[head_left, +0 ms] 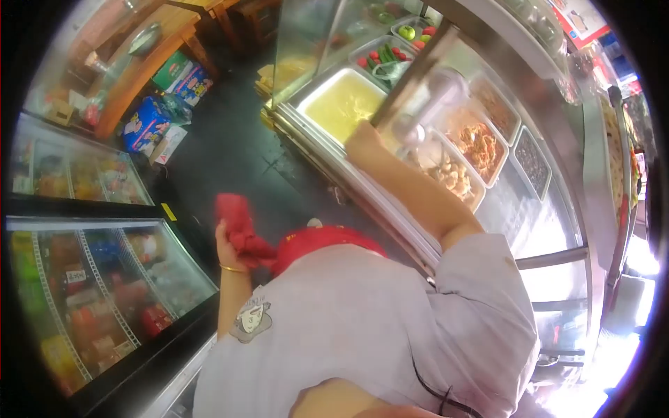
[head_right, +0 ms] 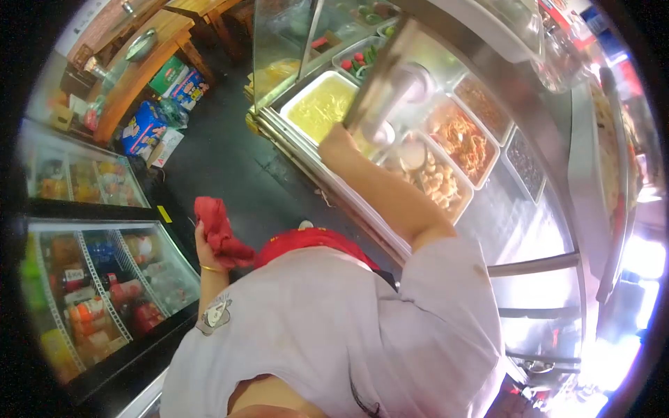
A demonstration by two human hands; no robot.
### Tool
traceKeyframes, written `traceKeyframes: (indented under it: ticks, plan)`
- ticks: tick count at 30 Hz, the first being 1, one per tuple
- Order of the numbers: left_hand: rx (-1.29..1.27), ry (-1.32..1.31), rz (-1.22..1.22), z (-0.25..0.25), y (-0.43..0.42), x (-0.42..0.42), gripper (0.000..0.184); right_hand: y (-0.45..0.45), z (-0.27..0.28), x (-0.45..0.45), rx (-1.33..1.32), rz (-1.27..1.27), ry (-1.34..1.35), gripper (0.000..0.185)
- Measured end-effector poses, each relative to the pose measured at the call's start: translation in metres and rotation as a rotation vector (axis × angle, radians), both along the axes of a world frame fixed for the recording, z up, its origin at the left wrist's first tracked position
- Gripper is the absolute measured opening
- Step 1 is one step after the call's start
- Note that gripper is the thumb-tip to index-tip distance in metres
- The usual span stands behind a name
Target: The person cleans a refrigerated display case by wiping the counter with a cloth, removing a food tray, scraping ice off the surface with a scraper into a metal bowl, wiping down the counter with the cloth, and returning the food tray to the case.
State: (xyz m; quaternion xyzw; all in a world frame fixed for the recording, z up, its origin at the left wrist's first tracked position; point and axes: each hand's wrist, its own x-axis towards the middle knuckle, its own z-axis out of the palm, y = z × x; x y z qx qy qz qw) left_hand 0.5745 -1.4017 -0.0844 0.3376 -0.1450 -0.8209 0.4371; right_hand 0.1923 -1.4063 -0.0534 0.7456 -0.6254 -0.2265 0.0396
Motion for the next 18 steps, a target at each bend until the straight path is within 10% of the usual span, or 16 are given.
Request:
traceKeyframes:
  ticks: [18]
  plan:
    - [-0.071,0.062,-0.400,0.022,0.028,-0.127,0.036,0.329,0.032,-0.026,0.177,-0.596,0.033,0.036]
